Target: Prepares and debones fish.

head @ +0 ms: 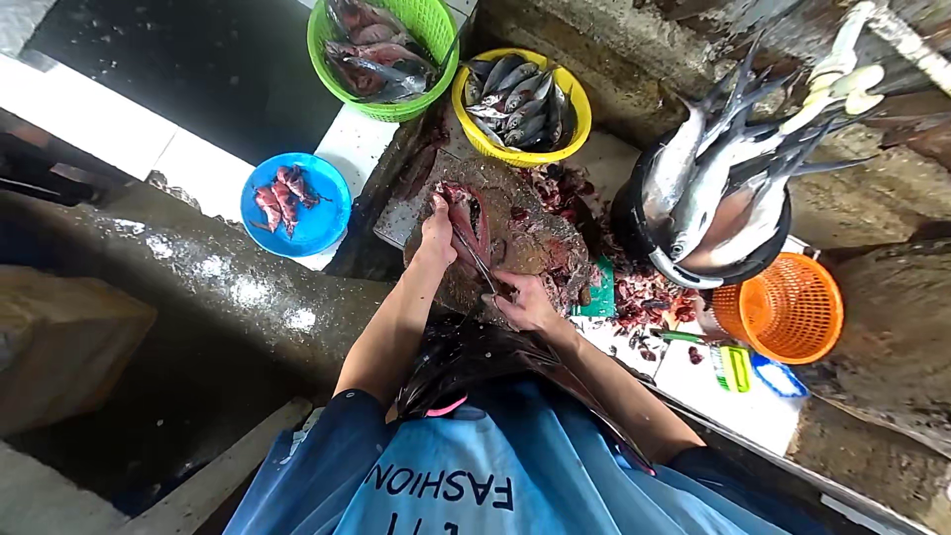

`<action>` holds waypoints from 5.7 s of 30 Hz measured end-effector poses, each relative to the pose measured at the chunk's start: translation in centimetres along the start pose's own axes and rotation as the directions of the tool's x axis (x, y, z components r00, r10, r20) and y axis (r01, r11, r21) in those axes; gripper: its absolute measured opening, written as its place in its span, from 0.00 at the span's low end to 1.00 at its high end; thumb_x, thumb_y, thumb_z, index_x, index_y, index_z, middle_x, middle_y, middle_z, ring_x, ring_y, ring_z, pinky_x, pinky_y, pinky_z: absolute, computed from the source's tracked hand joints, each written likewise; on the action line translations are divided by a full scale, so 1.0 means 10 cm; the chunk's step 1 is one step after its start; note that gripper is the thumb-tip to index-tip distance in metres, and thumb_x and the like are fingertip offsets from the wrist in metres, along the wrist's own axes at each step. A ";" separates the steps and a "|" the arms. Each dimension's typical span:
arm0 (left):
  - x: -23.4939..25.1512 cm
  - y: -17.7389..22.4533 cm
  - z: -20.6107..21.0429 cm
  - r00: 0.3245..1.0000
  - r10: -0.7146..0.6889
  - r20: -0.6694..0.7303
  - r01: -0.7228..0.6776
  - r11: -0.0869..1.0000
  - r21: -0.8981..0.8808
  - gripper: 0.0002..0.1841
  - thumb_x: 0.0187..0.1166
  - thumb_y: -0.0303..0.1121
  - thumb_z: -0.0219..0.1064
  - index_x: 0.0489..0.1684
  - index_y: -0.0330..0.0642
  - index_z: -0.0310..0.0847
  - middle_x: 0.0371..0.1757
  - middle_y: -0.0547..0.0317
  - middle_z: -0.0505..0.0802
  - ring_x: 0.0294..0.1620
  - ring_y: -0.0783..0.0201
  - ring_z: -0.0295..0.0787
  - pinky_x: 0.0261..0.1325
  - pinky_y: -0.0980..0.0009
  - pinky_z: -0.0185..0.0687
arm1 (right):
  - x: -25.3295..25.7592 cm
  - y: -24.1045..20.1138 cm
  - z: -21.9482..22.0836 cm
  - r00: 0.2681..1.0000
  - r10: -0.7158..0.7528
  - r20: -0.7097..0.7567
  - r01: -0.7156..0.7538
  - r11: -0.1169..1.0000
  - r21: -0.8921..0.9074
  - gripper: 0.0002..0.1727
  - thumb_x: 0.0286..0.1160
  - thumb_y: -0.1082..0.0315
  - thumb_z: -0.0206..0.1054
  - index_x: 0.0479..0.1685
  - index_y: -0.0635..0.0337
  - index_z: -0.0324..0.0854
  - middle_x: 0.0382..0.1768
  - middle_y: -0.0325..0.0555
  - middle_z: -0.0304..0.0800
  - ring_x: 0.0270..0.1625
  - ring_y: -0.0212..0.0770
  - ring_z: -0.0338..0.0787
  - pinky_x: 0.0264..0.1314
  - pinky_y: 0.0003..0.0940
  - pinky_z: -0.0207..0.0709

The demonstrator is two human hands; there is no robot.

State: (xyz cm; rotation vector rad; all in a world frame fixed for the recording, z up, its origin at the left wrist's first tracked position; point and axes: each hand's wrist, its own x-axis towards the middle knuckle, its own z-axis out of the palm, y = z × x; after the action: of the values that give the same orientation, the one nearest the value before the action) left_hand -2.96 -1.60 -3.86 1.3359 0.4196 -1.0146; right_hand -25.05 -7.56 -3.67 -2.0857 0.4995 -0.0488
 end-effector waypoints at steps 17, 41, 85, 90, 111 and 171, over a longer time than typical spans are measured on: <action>0.06 -0.12 0.04 0.962 0.265 -0.066 -0.267 0.964 -0.019 0.40 0.90 0.66 0.38 0.58 0.36 0.83 0.49 0.44 0.92 0.52 0.54 0.91 0.58 0.50 0.88 | -0.15 -0.27 -0.15 0.996 0.089 -0.005 -0.089 0.991 -0.096 0.22 0.68 0.46 0.71 0.48 0.53 0.93 0.31 0.39 0.93 0.33 0.36 0.89 0.42 0.47 0.83; -0.05 -0.24 -0.09 0.981 0.152 -0.118 -0.169 0.975 -0.146 0.40 0.89 0.67 0.40 0.65 0.37 0.81 0.58 0.43 0.91 0.60 0.51 0.90 0.63 0.46 0.86 | -0.37 -0.25 -0.05 0.988 0.153 0.033 -0.153 0.906 0.394 0.14 0.76 0.58 0.71 0.46 0.59 0.93 0.25 0.33 0.90 0.21 0.24 0.79 0.26 0.25 0.76; 0.15 -0.38 -0.24 0.796 0.600 0.078 -0.590 0.741 0.321 0.30 0.94 0.53 0.45 0.46 0.38 0.87 0.33 0.53 0.92 0.36 0.62 0.91 0.47 0.57 0.89 | -0.28 -0.63 -0.30 0.990 -0.129 0.055 0.019 0.513 0.858 0.18 0.77 0.58 0.74 0.57 0.61 0.91 0.35 0.41 0.91 0.31 0.28 0.83 0.35 0.25 0.80; 0.04 -0.37 -0.23 0.894 0.445 -0.057 -0.428 0.884 0.187 0.38 0.92 0.63 0.39 0.45 0.36 0.87 0.35 0.48 0.91 0.38 0.57 0.91 0.48 0.54 0.90 | -0.24 -0.71 -0.48 0.991 -0.097 -0.093 0.124 0.931 0.343 0.18 0.72 0.56 0.72 0.53 0.59 0.91 0.31 0.39 0.92 0.31 0.32 0.88 0.35 0.34 0.86; 0.07 -0.54 -0.27 0.630 0.758 0.171 -0.747 0.532 0.398 0.31 0.91 0.56 0.44 0.45 0.38 0.86 0.30 0.57 0.91 0.34 0.65 0.91 0.44 0.59 0.89 | -0.16 -0.83 -0.02 0.925 0.338 0.176 -0.291 0.329 0.898 0.10 0.80 0.71 0.64 0.39 0.68 0.90 0.28 0.45 0.90 0.23 0.30 0.82 0.27 0.25 0.78; -0.14 -0.13 0.15 0.970 0.241 -0.006 -0.232 0.938 0.258 0.40 0.86 0.69 0.43 0.56 0.37 0.84 0.48 0.46 0.93 0.50 0.55 0.91 0.56 0.51 0.88 | -0.23 -0.46 -0.02 0.968 0.248 -0.043 -0.238 0.957 0.165 0.15 0.66 0.47 0.73 0.31 0.49 0.90 0.22 0.33 0.86 0.26 0.32 0.84 0.34 0.44 0.79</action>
State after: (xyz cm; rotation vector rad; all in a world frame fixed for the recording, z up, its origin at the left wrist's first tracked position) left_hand -5.15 -2.33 -3.20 1.5966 0.1514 -0.8631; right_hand -25.72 -4.73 0.58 -1.8588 0.7632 -0.0101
